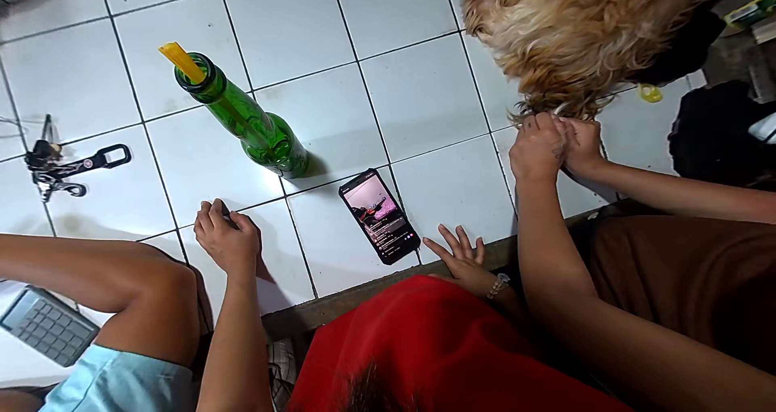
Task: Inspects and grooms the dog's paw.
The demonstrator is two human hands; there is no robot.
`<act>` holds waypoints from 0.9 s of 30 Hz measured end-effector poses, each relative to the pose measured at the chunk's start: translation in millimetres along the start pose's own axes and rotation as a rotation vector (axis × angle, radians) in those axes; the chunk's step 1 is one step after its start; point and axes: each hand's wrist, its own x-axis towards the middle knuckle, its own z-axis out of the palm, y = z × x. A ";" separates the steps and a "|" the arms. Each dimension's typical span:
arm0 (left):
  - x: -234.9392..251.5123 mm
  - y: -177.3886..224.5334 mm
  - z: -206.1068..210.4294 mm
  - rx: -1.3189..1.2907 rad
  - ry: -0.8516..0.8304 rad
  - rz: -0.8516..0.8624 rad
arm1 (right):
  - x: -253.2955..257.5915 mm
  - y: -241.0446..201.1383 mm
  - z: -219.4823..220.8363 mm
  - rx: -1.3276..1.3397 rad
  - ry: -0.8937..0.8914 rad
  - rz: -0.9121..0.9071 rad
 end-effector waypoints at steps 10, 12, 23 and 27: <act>0.0 0.1 -0.8 0.003 -0.004 0.002 | 0.1 1.1 1.1 0.001 0.008 -0.004; 0.0 -0.1 -0.1 0.000 -0.002 0.000 | 0.1 1.0 1.1 0.004 0.009 -0.005; 0.1 0.9 -1.3 0.002 -0.013 -0.002 | 0.0 3.4 4.4 0.005 0.044 -0.027; 0.2 -1.0 -0.3 0.002 -0.005 0.006 | 0.0 2.5 3.0 -0.001 0.032 -0.022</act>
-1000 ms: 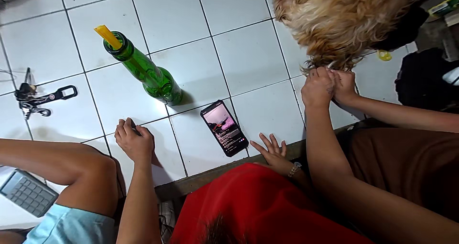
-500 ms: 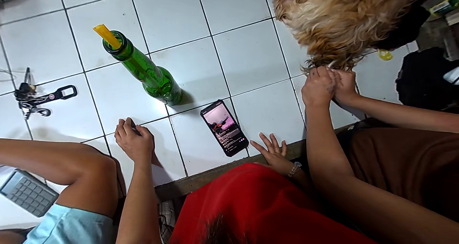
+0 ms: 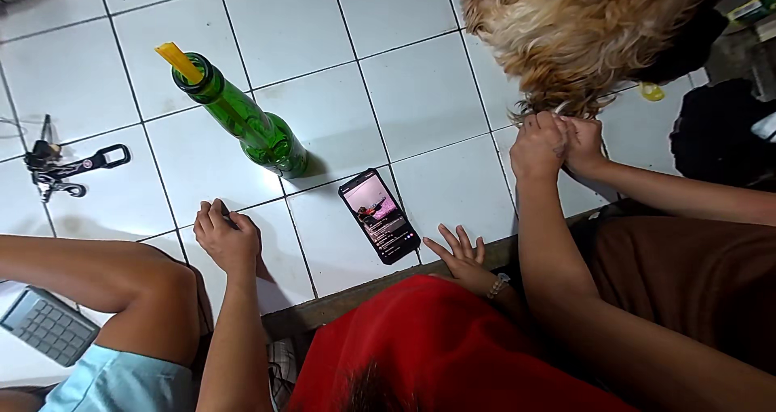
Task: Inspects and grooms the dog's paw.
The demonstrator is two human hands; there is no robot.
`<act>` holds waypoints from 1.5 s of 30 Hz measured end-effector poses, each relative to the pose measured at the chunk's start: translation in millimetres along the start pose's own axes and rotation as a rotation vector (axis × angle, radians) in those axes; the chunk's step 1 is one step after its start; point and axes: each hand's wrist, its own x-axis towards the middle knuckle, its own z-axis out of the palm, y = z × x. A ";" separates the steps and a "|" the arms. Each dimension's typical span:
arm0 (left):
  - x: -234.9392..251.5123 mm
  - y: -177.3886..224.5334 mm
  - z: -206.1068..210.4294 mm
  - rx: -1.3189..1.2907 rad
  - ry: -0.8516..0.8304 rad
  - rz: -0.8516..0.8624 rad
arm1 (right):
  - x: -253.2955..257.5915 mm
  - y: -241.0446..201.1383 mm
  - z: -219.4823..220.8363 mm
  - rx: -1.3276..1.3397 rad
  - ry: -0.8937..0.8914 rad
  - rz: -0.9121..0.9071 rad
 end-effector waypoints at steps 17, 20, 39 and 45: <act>-0.2 0.2 1.0 0.001 0.005 -0.003 | 0.6 -1.6 -1.9 -0.004 -0.025 0.020; 0.1 0.6 0.7 -0.001 0.003 -0.005 | 0.9 -1.6 -2.1 -0.001 -0.030 0.022; -0.1 1.2 -0.5 -0.002 -0.004 -0.007 | 0.3 -2.6 -2.7 -0.002 -0.028 0.022; 0.0 1.0 0.1 -0.003 -0.002 -0.006 | 1.2 0.3 -1.4 -0.008 -0.031 0.022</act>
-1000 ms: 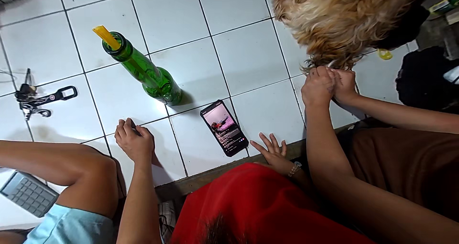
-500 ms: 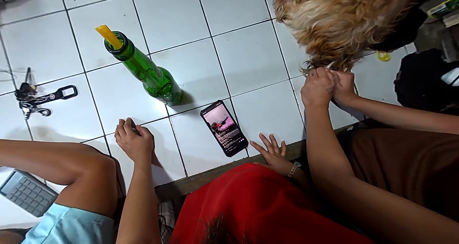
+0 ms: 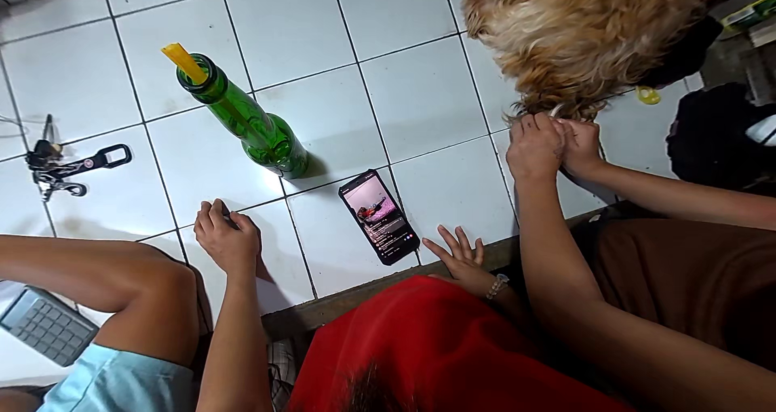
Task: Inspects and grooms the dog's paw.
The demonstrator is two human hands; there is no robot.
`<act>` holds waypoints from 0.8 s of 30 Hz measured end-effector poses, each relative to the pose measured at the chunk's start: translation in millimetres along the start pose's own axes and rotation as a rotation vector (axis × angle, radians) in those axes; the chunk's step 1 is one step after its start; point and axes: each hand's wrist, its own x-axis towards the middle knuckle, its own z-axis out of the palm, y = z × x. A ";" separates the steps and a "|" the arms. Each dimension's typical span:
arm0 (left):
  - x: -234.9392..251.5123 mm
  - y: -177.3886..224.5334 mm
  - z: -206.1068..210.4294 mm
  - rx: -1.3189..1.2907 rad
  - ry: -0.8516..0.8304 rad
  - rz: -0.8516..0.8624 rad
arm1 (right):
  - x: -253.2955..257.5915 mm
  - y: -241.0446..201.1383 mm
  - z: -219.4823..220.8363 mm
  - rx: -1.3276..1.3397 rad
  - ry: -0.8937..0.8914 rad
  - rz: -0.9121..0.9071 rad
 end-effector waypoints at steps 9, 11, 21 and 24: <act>-0.8 2.4 -3.5 -0.006 -0.002 0.011 | -36.1 -155.8 -124.2 -0.099 -0.432 0.378; -0.8 2.6 -3.5 -0.007 0.000 0.010 | -36.1 -147.4 -115.2 -0.060 -0.357 0.353; -0.2 0.6 -2.0 0.007 0.006 0.011 | -35.6 -152.5 -118.6 -0.073 -0.370 0.372; -0.2 0.8 -1.3 0.011 0.009 0.011 | -34.1 -147.5 -114.1 -0.069 -0.356 0.364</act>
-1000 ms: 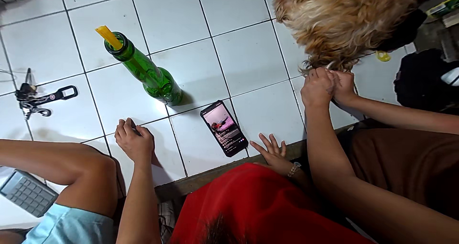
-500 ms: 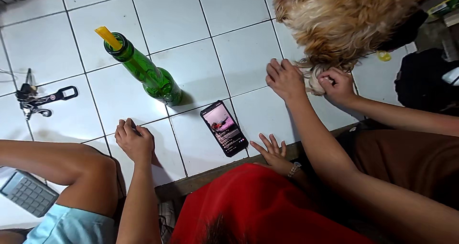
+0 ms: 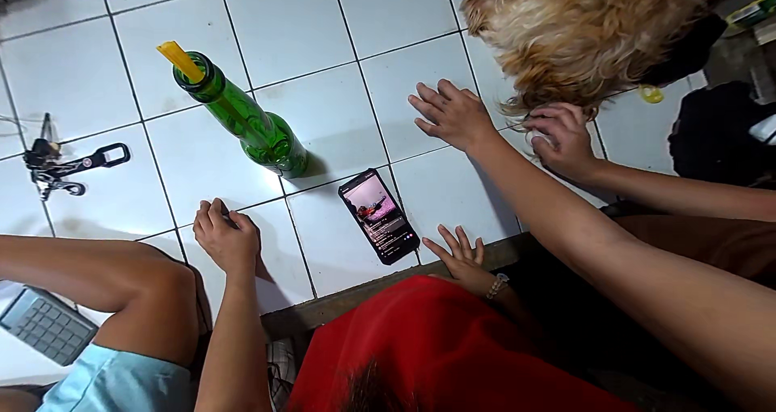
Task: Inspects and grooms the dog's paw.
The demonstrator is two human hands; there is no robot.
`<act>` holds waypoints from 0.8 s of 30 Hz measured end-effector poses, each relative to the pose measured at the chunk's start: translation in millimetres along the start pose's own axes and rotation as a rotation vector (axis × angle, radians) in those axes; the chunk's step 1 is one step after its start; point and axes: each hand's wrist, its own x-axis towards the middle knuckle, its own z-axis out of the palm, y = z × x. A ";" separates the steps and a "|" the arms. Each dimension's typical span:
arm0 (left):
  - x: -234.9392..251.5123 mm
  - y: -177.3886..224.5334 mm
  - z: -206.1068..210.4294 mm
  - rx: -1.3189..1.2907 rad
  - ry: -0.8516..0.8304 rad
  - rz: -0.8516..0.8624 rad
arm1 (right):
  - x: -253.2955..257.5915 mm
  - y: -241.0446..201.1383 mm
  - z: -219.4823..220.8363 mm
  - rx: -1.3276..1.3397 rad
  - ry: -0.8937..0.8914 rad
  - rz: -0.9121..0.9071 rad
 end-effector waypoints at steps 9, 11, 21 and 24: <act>0.2 0.7 0.0 -0.005 0.003 -0.013 | -2.9 -2.9 -2.2 -0.014 -0.007 0.008; 0.2 0.9 -0.7 -0.005 -0.004 -0.013 | -1.3 -0.7 -1.1 -0.005 -0.006 -0.001; 0.0 1.7 -1.8 -0.012 -0.006 -0.011 | 3.9 4.5 2.7 0.003 0.000 -0.015; -0.4 2.5 -1.7 -0.016 -0.008 -0.009 | 6.3 6.6 5.1 0.003 0.011 -0.019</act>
